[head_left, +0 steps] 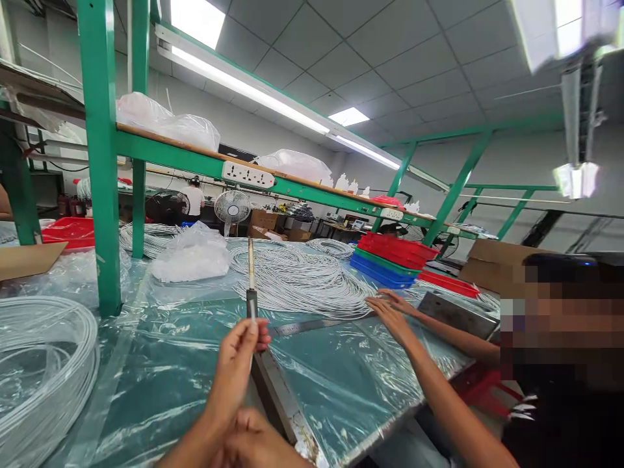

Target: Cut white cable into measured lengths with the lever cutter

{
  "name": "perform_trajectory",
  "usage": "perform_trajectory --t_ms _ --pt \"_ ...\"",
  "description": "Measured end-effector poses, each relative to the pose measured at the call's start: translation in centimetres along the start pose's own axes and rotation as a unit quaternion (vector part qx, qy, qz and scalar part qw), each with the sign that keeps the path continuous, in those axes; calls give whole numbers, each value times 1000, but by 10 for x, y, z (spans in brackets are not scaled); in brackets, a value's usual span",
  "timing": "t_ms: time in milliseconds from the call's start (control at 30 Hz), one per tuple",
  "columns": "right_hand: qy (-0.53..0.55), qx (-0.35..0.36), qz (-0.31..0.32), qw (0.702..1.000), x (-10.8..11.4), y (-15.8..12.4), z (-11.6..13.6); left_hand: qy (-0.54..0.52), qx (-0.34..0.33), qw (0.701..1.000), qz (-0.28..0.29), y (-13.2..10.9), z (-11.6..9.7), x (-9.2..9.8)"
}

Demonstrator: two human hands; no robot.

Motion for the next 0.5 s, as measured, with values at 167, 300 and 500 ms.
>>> perform_trajectory --t_ms 167,300,500 --pt "75 101 -340 932 107 -26 57 356 34 903 238 -12 4 21" --pt "65 147 -450 879 211 -62 86 484 36 846 221 -14 -1 60" --pt "1 161 -517 841 281 -112 93 451 70 871 179 -10 -11 89"
Point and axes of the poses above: each hand's wrist, its own y-axis towards the middle knuckle, its own x-axis out of the back of the hand, z = x × y, the point moved 2 cm from there along y, towards the middle knuckle, and after that the axes turned 10 degrees about -z, right-handed, at the moved point
